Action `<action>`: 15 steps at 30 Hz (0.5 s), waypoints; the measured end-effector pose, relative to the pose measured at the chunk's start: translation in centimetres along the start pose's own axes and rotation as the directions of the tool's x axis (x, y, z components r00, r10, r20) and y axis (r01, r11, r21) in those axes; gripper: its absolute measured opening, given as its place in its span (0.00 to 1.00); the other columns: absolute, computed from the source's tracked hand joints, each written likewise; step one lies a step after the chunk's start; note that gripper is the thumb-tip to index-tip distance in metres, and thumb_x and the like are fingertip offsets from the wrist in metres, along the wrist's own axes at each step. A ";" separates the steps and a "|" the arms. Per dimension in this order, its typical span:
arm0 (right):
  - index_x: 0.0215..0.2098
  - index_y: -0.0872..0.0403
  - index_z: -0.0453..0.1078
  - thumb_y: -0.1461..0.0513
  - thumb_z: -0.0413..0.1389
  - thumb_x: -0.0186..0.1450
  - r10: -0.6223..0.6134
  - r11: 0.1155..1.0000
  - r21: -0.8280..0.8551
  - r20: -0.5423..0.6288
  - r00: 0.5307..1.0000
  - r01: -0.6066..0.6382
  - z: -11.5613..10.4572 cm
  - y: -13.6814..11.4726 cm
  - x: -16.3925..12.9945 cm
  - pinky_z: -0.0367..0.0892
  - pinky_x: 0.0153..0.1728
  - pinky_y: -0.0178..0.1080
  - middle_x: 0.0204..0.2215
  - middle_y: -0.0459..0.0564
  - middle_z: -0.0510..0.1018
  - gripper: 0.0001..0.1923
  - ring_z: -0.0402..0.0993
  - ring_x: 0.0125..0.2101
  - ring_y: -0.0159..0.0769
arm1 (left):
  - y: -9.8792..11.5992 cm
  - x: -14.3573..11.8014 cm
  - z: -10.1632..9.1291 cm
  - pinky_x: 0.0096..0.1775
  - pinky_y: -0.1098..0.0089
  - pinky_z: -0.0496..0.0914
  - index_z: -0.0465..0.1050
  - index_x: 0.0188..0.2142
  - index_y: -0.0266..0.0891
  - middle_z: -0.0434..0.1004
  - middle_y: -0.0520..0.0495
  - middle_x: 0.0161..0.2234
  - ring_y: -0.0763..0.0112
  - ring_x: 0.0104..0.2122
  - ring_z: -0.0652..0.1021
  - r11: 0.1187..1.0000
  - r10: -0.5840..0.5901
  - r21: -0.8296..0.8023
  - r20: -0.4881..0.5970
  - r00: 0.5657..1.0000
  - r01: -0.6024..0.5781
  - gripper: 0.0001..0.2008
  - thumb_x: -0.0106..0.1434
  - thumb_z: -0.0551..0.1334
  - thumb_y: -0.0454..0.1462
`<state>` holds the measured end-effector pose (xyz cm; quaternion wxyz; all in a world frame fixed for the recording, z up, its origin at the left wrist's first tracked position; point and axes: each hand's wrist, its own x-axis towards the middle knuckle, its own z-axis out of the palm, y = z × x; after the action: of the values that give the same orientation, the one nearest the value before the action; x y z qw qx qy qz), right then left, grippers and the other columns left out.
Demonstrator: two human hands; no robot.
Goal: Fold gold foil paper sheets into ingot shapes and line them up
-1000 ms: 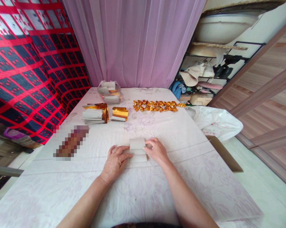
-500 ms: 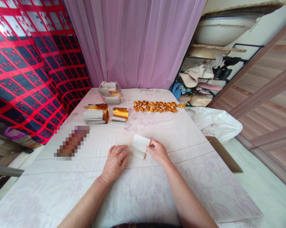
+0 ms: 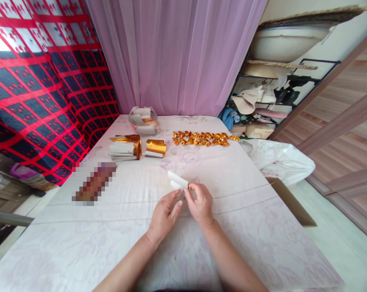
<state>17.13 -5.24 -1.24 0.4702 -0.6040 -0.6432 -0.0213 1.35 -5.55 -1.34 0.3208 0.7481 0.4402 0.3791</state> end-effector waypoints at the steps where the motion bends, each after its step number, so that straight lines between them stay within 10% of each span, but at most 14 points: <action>1: 0.35 0.50 0.70 0.60 0.51 0.68 -0.024 1.000 -0.005 0.000 1.000 0.024 0.0 -0.1 -0.2 0.67 0.39 0.40 0.30 0.50 0.78 0.07 0.74 0.34 0.38 | 0.1 0.1 0.3 0.52 0.58 0.71 0.70 0.56 0.41 0.77 0.41 0.52 0.61 0.49 0.78 0.997 -0.053 -0.062 0.001 0.999 0.053 0.21 0.67 0.56 0.46; 15: 0.46 0.49 0.70 0.65 0.50 0.64 -0.185 0.972 0.166 0.113 0.976 0.165 -0.2 -1.2 -0.6 0.69 0.46 0.46 0.38 0.50 0.81 0.14 0.73 0.41 0.41 | 0.4 1.0 0.5 0.53 0.61 0.70 0.73 0.50 0.39 0.79 0.43 0.48 0.61 0.49 0.78 0.807 -0.271 -0.542 0.014 0.962 0.235 0.24 0.61 0.61 0.51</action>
<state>16.18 -6.11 -0.84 0.4700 -0.5065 -0.7224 0.0262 2.31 -4.84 -1.01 0.5510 0.5497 0.4218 0.4650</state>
